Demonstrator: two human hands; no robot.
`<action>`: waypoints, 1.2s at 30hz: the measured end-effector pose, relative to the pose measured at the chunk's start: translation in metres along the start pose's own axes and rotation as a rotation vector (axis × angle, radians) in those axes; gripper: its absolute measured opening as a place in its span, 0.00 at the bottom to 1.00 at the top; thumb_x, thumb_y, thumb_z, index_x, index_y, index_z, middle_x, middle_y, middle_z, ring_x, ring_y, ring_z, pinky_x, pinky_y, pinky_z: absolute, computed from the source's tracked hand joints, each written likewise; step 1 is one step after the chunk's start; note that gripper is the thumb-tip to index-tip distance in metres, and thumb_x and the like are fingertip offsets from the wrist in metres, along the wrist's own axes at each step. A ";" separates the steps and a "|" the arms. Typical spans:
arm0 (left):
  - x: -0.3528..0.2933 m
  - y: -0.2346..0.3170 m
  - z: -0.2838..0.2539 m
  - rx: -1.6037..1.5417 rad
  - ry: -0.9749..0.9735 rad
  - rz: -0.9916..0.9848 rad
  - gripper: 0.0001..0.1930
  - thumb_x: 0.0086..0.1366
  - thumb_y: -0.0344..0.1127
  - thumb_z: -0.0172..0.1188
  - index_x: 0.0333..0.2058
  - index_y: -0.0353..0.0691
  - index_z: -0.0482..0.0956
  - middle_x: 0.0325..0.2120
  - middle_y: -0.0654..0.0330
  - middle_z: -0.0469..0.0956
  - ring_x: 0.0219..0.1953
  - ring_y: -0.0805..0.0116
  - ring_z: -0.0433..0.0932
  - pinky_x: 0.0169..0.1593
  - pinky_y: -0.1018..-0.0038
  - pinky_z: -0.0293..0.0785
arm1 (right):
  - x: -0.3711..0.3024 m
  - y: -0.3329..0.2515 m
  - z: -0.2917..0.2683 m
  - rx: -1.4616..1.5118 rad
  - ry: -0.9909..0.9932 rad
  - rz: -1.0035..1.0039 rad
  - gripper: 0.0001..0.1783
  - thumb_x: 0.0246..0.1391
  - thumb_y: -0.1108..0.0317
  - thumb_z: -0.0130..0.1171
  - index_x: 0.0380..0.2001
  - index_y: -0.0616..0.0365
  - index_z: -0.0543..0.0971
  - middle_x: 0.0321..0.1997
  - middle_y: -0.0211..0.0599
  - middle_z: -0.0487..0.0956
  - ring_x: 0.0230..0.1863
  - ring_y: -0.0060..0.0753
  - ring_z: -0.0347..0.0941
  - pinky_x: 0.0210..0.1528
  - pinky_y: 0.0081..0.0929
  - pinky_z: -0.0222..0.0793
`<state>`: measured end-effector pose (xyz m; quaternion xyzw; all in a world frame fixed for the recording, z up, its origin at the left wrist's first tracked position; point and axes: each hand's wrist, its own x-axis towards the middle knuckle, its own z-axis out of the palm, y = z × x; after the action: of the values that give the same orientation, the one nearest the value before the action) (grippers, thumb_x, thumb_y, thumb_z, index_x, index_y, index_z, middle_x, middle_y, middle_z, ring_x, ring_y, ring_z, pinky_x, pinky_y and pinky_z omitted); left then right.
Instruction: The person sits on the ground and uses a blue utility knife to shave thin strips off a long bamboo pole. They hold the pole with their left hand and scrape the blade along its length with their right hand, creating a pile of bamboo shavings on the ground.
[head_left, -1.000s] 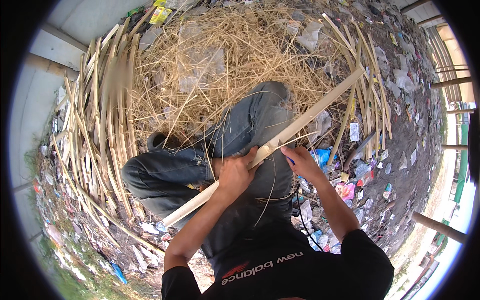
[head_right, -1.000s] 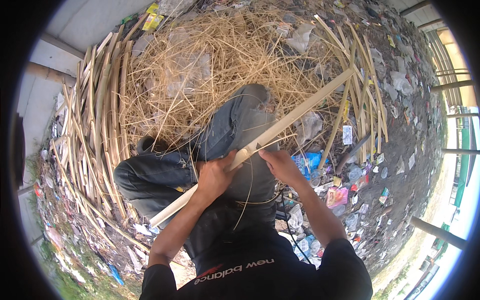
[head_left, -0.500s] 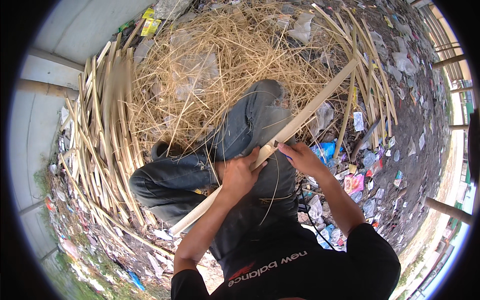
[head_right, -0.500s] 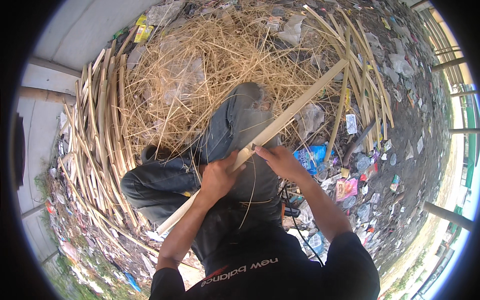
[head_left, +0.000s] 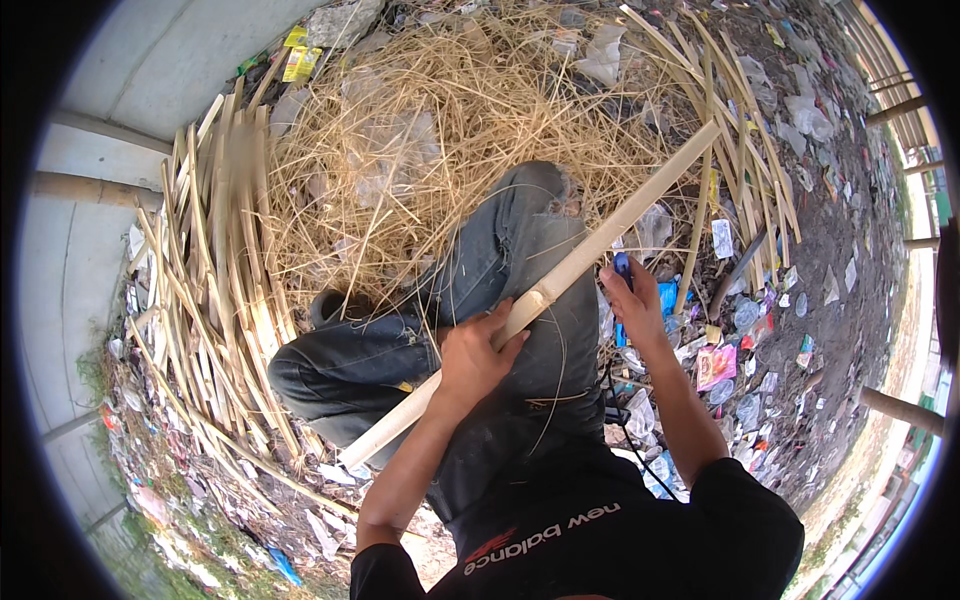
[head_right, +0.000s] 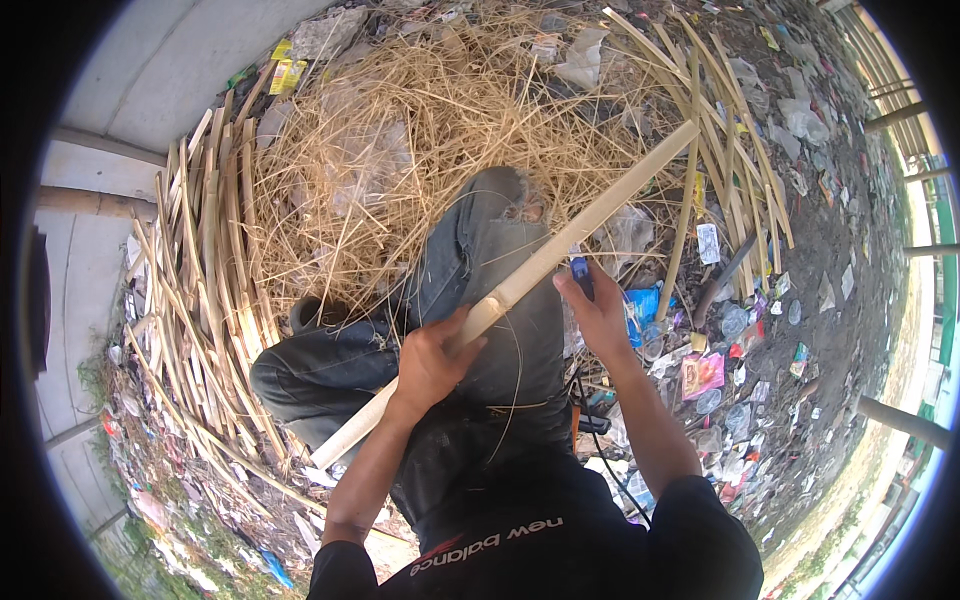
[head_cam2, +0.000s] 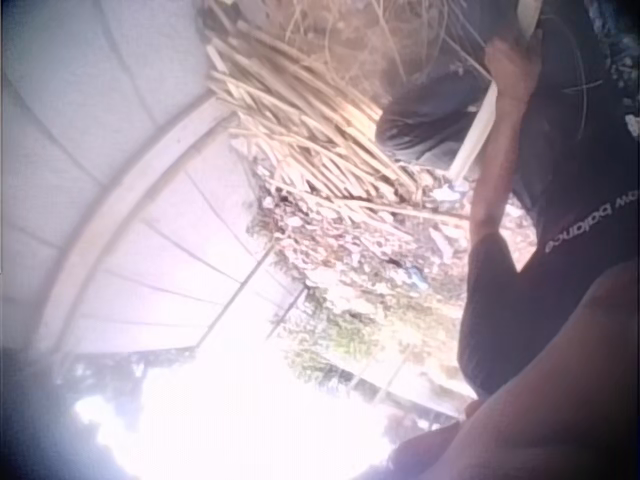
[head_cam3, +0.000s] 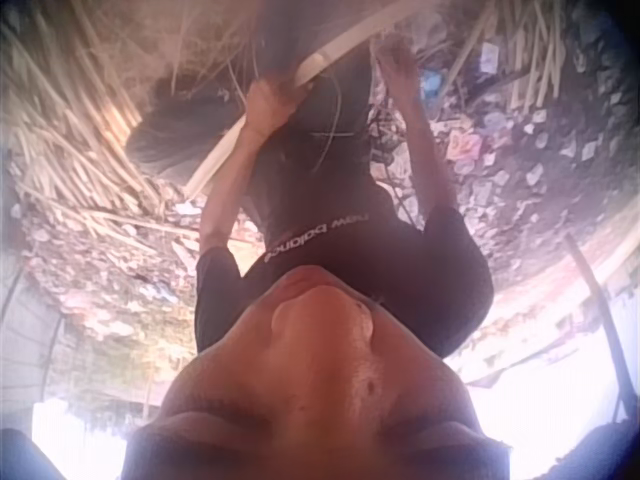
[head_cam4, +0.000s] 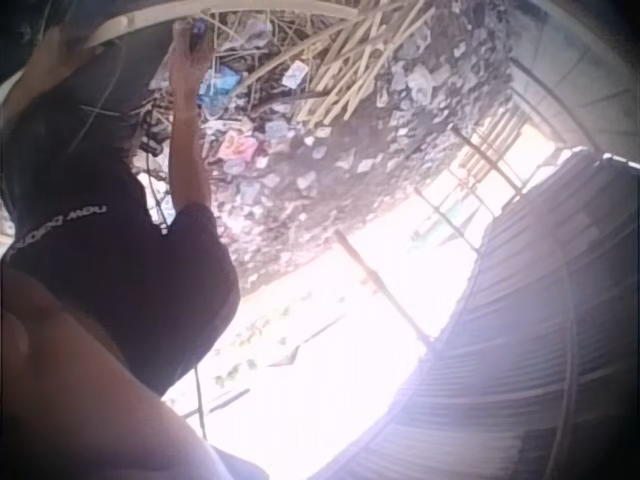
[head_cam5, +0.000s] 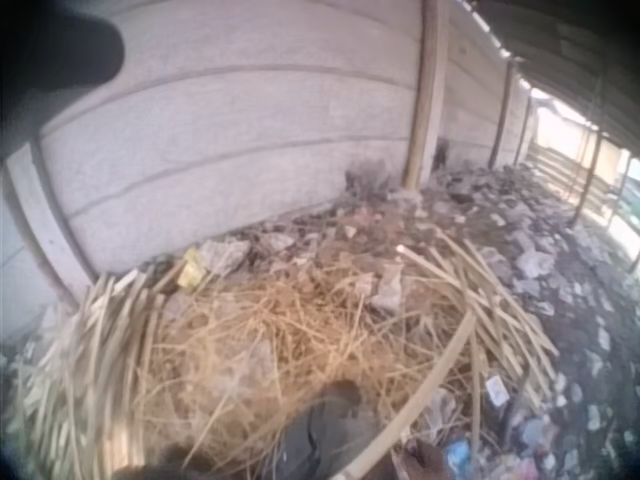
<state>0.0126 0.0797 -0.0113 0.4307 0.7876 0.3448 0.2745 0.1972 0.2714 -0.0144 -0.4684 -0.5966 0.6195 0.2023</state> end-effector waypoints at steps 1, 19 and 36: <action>0.000 0.002 0.000 0.046 0.009 0.004 0.27 0.60 0.40 0.75 0.57 0.37 0.83 0.37 0.42 0.86 0.37 0.46 0.88 0.42 0.61 0.83 | -0.002 -0.002 0.002 -0.151 0.036 -0.157 0.22 0.62 0.48 0.71 0.27 0.56 0.78 0.16 0.20 0.67 0.16 0.19 0.58 0.21 0.24 0.55; 0.002 0.010 0.001 0.167 0.109 0.051 0.28 0.59 0.39 0.75 0.58 0.39 0.82 0.32 0.50 0.84 0.32 0.47 0.86 0.36 0.58 0.82 | -0.014 -0.004 0.049 -0.587 -0.137 -0.357 0.16 0.58 0.57 0.73 0.37 0.59 0.85 0.23 0.47 0.80 0.25 0.53 0.79 0.29 0.41 0.72; 0.007 0.003 -0.019 -0.178 -0.130 -0.043 0.23 0.73 0.40 0.64 0.57 0.25 0.80 0.30 0.36 0.82 0.29 0.56 0.84 0.38 0.64 0.77 | 0.029 -0.035 -0.035 -0.676 0.070 -0.239 0.22 0.70 0.50 0.59 0.37 0.62 0.79 0.21 0.48 0.77 0.25 0.59 0.75 0.32 0.48 0.70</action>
<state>-0.0025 0.0809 0.0017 0.4092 0.7433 0.3788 0.3695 0.2015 0.3218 0.0132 -0.4568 -0.8109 0.3429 0.1273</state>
